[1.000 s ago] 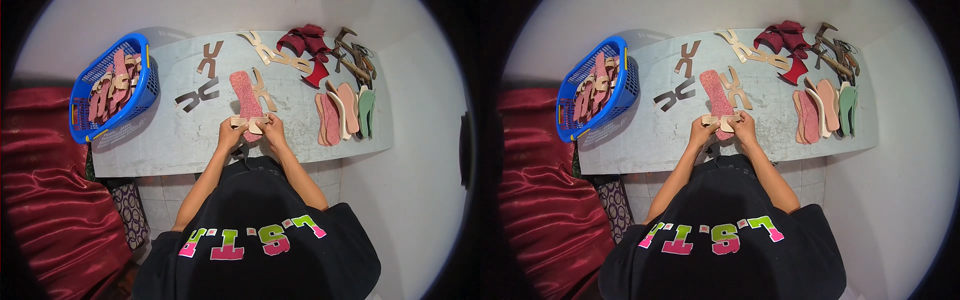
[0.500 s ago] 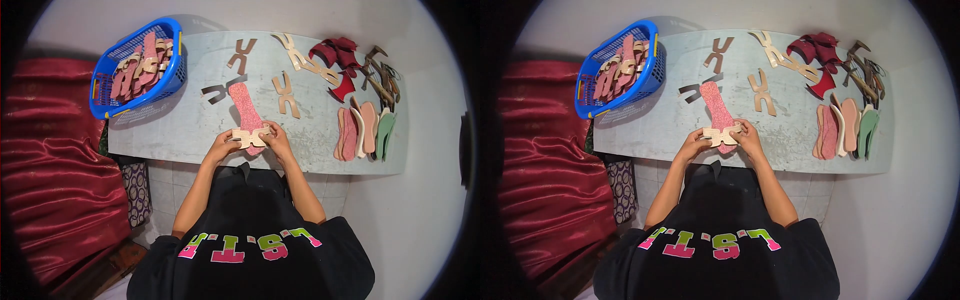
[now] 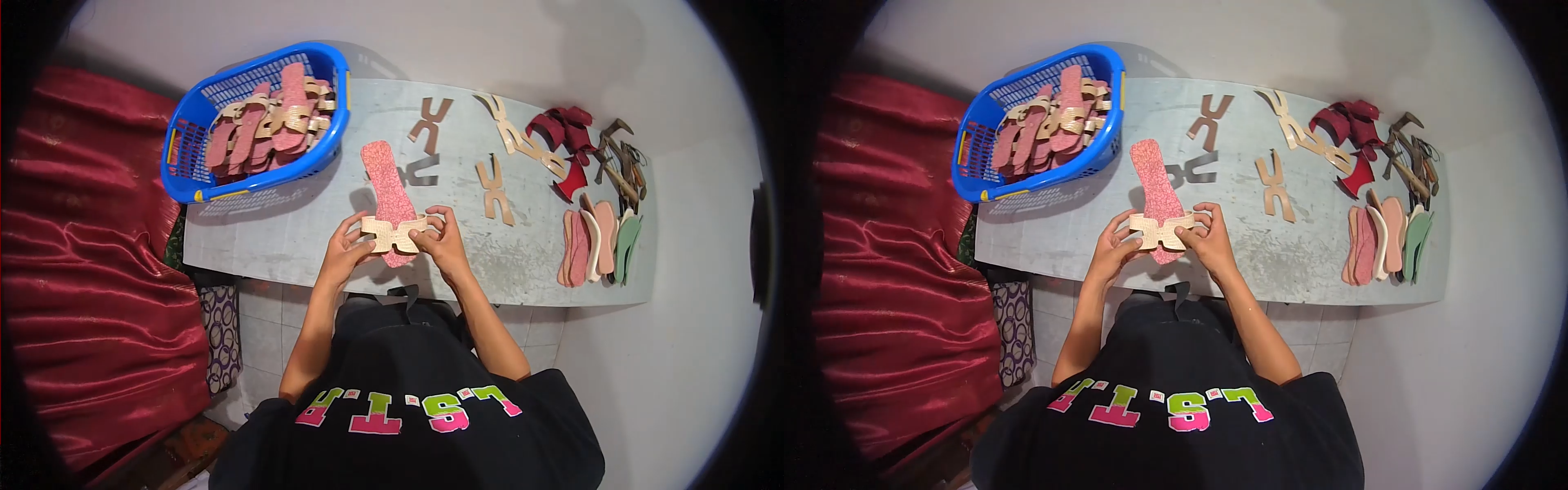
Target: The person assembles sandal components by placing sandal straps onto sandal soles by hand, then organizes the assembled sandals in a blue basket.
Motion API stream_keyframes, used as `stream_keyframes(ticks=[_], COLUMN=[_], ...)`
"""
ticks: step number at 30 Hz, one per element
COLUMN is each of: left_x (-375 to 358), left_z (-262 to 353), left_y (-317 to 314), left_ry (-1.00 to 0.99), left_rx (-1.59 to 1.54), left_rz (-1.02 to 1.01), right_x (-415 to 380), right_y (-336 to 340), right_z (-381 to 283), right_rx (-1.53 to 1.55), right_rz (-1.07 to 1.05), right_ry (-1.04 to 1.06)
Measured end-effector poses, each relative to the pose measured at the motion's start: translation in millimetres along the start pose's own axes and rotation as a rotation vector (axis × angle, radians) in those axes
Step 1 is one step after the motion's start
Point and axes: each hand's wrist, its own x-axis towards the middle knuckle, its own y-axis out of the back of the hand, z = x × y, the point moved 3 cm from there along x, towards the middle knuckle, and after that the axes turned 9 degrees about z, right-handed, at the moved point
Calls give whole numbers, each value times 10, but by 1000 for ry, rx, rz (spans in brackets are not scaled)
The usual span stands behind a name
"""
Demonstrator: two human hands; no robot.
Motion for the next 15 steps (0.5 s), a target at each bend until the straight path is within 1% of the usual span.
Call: stream_keyframes(ticks=[2,4,6,8,9,14,15], left_x=[-30,-14,3,0,27,216,274], left_z=[235,429,667,937,1048,1624,1754], left_y=[233,543,841,1114,1262,1891,1996], left_ry=[-78,-89,-99,-136,-154,-214,-230], left_rx=[-32,-41,-49,-14,-5,-55,-42], left_rz=[3,5,4,21,20,27,31], right_x=[-4,-16,-15,11,36,354,428], right_y=[-331,-678,-1064,-1425,-1607,-2452,-2614], right_z=[-38,-63,-85,-129,-163,-193,-195], right_rx=[-1,-3,17,3,-27,-66,-41], right_rz=[-18,-31,-37,-57,-79,-155,-144], right_ry=[21,41,130,133,174,291,255])
